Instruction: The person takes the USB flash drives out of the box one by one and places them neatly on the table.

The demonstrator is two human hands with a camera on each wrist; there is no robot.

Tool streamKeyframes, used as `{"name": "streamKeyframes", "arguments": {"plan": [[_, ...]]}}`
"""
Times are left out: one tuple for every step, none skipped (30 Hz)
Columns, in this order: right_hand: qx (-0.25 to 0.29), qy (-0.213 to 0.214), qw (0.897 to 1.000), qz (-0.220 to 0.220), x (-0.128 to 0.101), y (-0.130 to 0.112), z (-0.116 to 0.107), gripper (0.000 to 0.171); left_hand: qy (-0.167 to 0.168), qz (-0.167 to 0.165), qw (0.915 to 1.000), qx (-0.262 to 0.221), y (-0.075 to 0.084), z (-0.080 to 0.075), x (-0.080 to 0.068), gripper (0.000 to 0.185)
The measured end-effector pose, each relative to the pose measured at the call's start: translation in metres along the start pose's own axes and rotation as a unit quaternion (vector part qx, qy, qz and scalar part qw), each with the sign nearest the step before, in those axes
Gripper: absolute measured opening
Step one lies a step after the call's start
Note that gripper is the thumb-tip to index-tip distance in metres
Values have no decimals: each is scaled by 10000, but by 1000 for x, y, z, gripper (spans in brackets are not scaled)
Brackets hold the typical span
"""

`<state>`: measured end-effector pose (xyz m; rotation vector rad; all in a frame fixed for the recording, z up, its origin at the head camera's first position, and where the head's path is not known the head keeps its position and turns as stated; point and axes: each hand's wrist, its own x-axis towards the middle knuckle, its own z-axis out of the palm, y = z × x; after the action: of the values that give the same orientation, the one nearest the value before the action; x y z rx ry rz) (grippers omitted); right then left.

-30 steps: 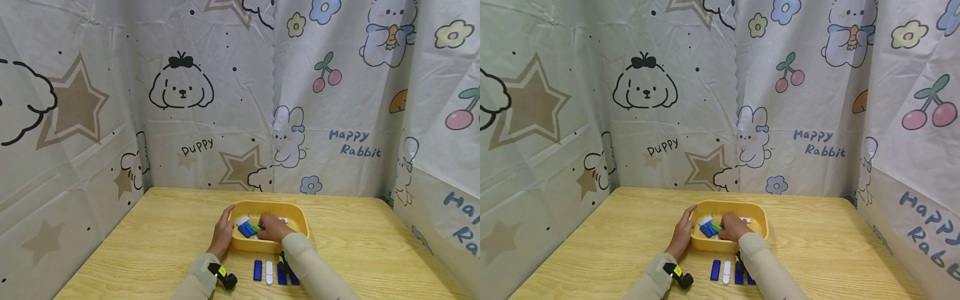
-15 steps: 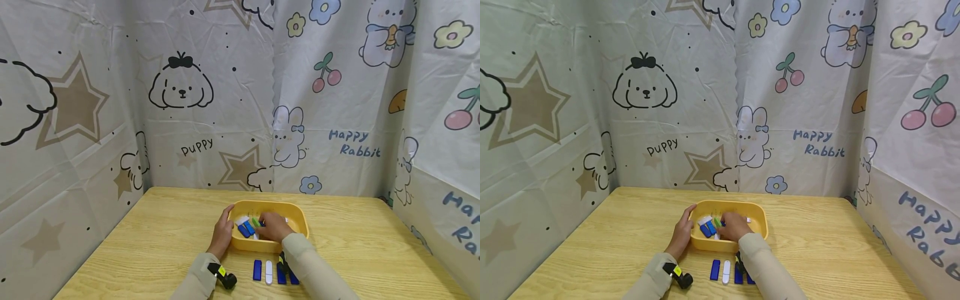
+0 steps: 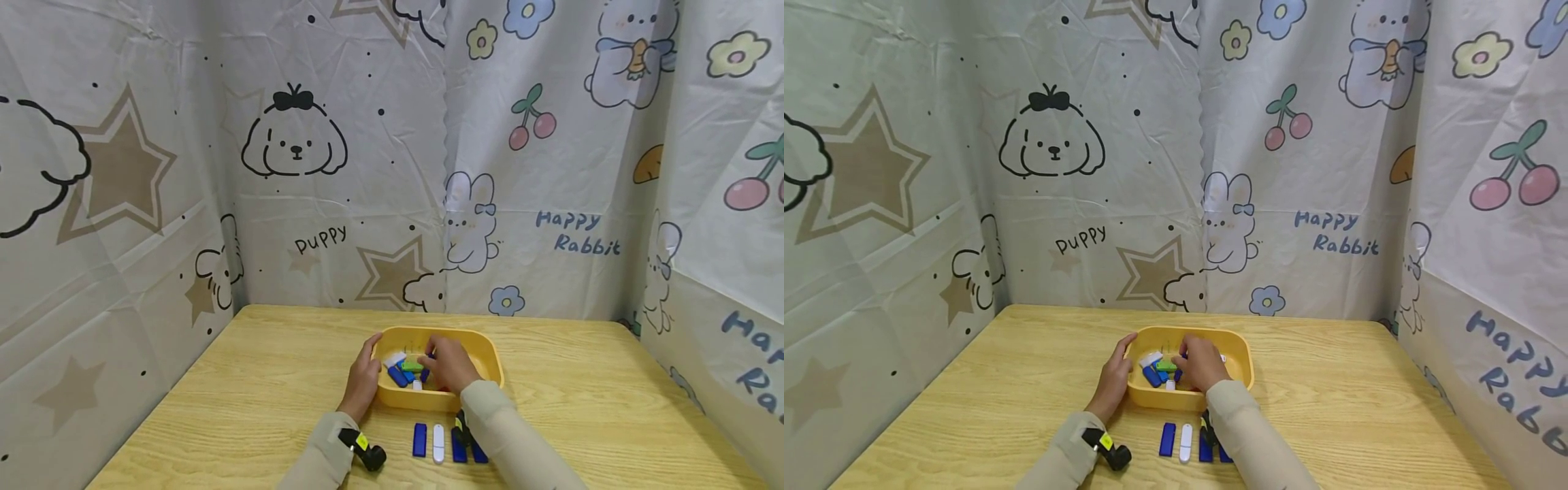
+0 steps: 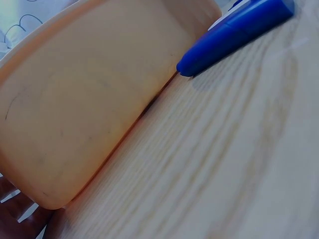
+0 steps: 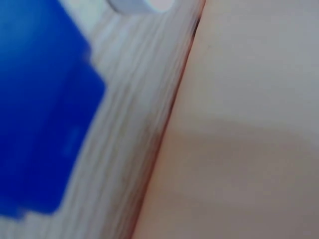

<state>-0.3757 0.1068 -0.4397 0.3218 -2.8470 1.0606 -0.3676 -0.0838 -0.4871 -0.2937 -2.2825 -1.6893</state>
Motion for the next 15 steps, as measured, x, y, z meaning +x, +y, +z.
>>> {"name": "streamKeyframes", "arguments": {"plan": [[89, 30, 10000, 20, 0, 0, 0, 18, 2, -8, 10000, -2, 0, 0, 0, 56], [189, 66, 9998, 41, 0, 0, 0, 17, 2, -14, 10000, -1, 0, 0, 0, 56], [241, 122, 9996, 27, 0, 0, 0, 17, -4, -27, 10000, -8, 0, 0, 0, 56], [312, 165, 9994, 6, 1, 1, 0, 17, -5, -27, 10000, -15, -1, 0, 0, 56], [374, 214, 9991, -29, 1, 1, 0, 17, -7, -29, 10000, -23, -1, 0, 0, 56], [408, 259, 9988, -70, 2, 1, 1, 17, -12, -24, 10000, -26, 0, 0, 0, 56], [421, 311, 9986, -113, 2, 2, 1, 17, -8, -19, 10000, -28, 0, 0, 0, 56], [424, 352, 9984, -153, 2, 2, 1, 17, -1, -16, 10000, -26, 0, 0, 0, 56], [420, 384, 9982, -196, 2, 2, 0, 17, 2, -12, 10000, -18, 0, 0, 0, 56], [416, 406, 9981, -219, 3, 2, 1, 17, 10, 4, 10000, -6, 0, -1, 0, 56], [426, 420, 9979, -248, 3, 2, 1, 18, 12, 2, 10000, -3, 0, -1, 0, 56], [445, 445, 9977, -267, 3, 2, 0, 18, 14, -4, 10000, 1, 0, -1, 0, 56], [420, 489, 9974, -311, 3, 2, 0, 19, 17, -12, 10000, -4, -1, 0, 0, 57], [395, 530, 9971, -380, 4, 2, 0, 21, 12, -18, 10000, -4, -1, 0, 0, 57], [370, 582, 9967, -430, 4, 2, 0, 22, 8, -26, 10000, -8, -1, 0, 0, 57]]}}
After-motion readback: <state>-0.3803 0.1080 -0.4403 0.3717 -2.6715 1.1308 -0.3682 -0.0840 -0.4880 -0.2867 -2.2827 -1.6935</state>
